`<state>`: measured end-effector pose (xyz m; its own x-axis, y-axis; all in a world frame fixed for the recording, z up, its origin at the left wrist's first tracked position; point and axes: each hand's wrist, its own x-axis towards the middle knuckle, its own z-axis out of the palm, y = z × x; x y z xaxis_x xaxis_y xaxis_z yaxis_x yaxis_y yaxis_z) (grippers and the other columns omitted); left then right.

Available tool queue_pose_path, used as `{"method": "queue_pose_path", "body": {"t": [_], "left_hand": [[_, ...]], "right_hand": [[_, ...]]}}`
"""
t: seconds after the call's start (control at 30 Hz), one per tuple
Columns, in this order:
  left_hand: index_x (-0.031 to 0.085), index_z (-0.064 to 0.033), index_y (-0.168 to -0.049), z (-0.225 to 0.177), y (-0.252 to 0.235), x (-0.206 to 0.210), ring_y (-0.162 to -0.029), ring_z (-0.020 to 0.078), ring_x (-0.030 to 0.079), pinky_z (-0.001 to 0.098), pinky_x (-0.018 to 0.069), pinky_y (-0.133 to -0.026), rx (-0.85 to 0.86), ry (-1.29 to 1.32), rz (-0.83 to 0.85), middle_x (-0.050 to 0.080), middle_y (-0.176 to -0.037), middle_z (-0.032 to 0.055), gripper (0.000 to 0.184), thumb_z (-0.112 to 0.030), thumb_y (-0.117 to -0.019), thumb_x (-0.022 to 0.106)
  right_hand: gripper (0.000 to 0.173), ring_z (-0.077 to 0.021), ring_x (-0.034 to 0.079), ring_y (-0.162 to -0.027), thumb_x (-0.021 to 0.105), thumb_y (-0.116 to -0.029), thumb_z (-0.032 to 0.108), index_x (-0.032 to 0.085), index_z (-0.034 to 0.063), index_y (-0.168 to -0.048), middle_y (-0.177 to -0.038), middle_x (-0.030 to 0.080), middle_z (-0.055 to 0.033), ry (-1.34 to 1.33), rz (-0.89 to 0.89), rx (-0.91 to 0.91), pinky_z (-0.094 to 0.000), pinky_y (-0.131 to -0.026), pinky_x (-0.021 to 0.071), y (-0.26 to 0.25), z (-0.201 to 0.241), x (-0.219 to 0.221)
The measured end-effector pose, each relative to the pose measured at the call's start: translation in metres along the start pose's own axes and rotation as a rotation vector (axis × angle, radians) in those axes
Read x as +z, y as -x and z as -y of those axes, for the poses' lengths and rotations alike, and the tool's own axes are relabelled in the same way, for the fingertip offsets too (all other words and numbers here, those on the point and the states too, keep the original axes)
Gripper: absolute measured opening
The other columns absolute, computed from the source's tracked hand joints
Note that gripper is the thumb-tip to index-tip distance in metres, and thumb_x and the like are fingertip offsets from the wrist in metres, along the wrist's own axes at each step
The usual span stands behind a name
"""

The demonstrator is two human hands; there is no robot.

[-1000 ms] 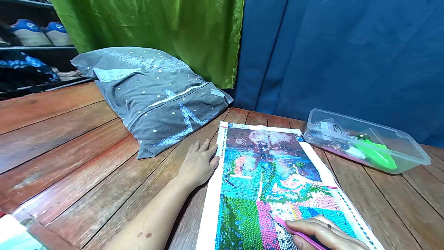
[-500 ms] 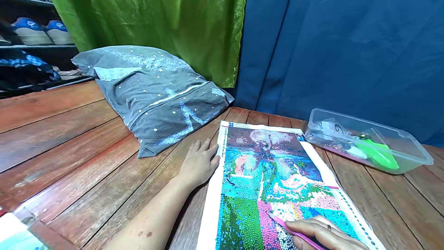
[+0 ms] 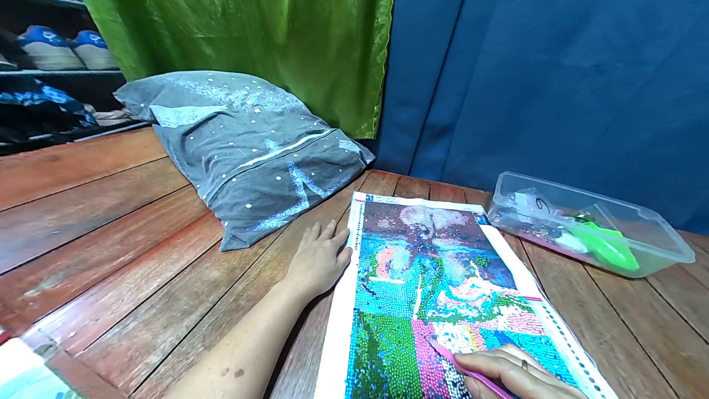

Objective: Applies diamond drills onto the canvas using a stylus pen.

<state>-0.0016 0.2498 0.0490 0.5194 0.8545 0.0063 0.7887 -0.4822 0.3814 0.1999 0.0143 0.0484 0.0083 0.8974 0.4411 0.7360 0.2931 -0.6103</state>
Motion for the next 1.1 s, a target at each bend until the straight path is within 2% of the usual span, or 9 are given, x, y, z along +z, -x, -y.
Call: {"method": "queue_pose_path", "body": {"t": [1.1], "left_hand": [[0.044,-0.0135,-0.157,-0.001,-0.0013,-0.0028,-0.155,0.0413,0.021,0.0554,0.0127,-0.126,-0.012,-0.022,0.036,0.032,-0.166,0.0172,0.05,-0.033,-0.111,0.04]], "right_hand": [[0.02,-0.0237,0.066,-0.083,0.062,-0.0983,0.01,0.076,-0.0045,-0.102,-0.089,0.075,-0.017,0.041,-0.019,-0.011,-0.0344,-0.083,0.0467,0.0008,0.002,0.0038]]}}
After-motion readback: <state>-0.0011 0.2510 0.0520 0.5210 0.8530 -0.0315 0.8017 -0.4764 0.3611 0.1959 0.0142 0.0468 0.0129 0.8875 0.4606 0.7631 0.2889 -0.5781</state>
